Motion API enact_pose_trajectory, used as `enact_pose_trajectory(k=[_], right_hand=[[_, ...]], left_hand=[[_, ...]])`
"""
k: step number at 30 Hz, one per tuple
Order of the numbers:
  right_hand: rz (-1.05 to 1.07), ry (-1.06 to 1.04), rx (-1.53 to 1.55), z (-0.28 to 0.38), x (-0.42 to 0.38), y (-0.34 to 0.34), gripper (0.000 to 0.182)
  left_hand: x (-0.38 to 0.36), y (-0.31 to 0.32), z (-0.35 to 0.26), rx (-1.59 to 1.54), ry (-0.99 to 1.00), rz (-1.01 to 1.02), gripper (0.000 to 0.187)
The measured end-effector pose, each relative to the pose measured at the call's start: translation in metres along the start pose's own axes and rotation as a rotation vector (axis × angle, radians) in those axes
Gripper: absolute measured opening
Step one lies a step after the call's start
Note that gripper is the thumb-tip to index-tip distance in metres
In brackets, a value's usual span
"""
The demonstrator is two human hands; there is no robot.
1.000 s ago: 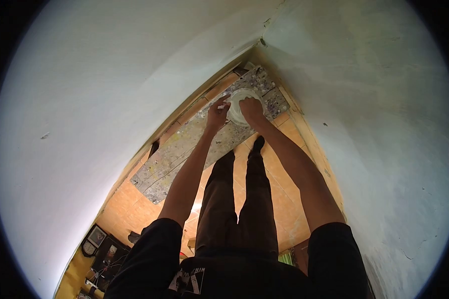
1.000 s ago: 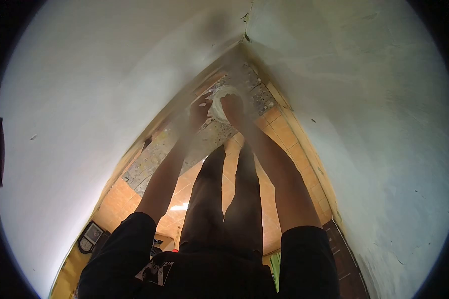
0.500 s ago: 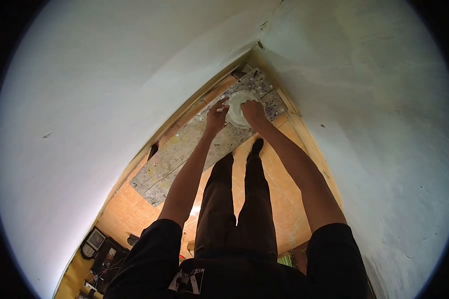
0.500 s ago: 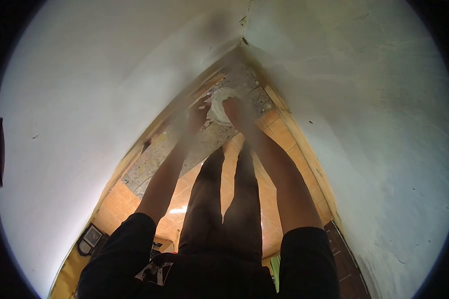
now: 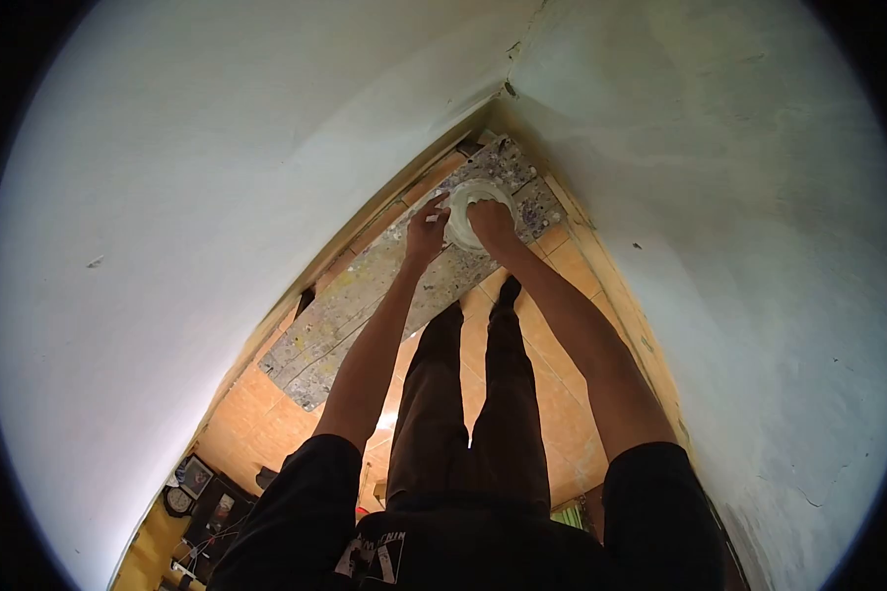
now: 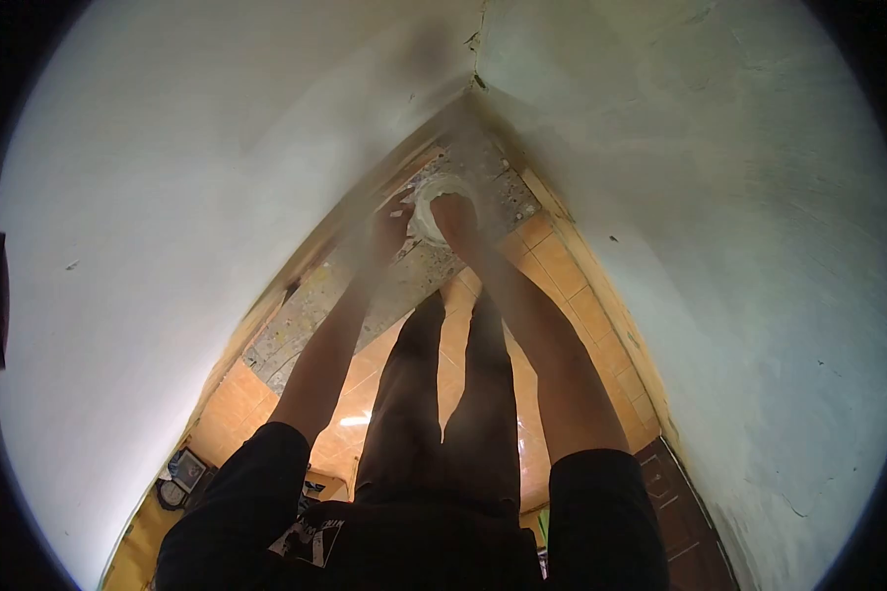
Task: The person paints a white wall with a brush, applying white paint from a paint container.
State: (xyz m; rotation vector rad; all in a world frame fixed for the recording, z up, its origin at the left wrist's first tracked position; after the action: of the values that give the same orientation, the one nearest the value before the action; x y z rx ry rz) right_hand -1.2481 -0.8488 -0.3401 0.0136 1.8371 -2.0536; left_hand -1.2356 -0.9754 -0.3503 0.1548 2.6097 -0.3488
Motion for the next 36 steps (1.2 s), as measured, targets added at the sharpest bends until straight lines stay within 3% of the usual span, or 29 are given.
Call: enact_pose_trajectory(k=[5, 8, 13, 17, 18, 20, 27, 30, 33, 36], right_hand=[[-0.097, 0.162, 0.229, -0.036, -0.035, -0.038, 0.018], [-0.020, 0.250, 0.323, -0.050, -0.057, -0.074, 0.029], [-0.054, 0.372, 0.437, -0.062, -0.095, -0.078, 0.034], [-0.193, 0.401, 0.602, -0.063, -0.118, -0.064, 0.037], [-0.144, 0.417, 0.603, -0.060, -0.121, -0.057, 0.038], [-0.044, 0.447, 0.606, -0.052, -0.127, -0.044, 0.038], [-0.115, 0.478, 0.723, -0.044, -0.137, -0.014, 0.039], [-0.175, 0.469, 0.750, -0.047, -0.138, -0.014, 0.041], [-0.152, 0.494, 0.767, -0.048, -0.138, -0.019, 0.043], [-0.205, 0.497, 0.814, -0.055, -0.139, -0.014, 0.045]], left_hand=[[0.003, -0.005, -0.002, 0.100, 0.078, -0.016, 0.031], [-0.013, -0.009, -0.030, 0.168, -0.039, -0.016, 0.030], [-0.013, -0.010, -0.042, 0.209, 0.097, -0.043, 0.030], [-0.007, -0.007, -0.029, 0.067, 0.109, -0.011, 0.031], [-0.008, -0.006, -0.036, -0.006, 0.182, -0.023, 0.032], [-0.007, -0.006, -0.026, 0.014, 0.083, -0.009, 0.032], [-0.022, -0.015, -0.054, 0.200, -0.018, -0.057, 0.034], [-0.013, -0.017, -0.028, 0.095, -0.037, -0.087, 0.035], [-0.022, -0.021, -0.028, 0.001, 0.023, -0.129, 0.033], [-0.022, -0.021, -0.028, 0.136, 0.209, -0.097, 0.031]])
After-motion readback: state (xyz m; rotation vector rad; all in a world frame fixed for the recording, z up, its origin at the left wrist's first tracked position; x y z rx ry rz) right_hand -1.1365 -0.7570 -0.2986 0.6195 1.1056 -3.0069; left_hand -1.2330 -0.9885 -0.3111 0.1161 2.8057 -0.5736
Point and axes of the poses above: each hand's wrist, its own x-axis towards the middle knuckle, its own y-axis out of the palm, z = x × y, the point moved 10 cm from there along x, towards the middle knuckle, and after that the axes turned 1 degree about y, right-handed, at the moved point
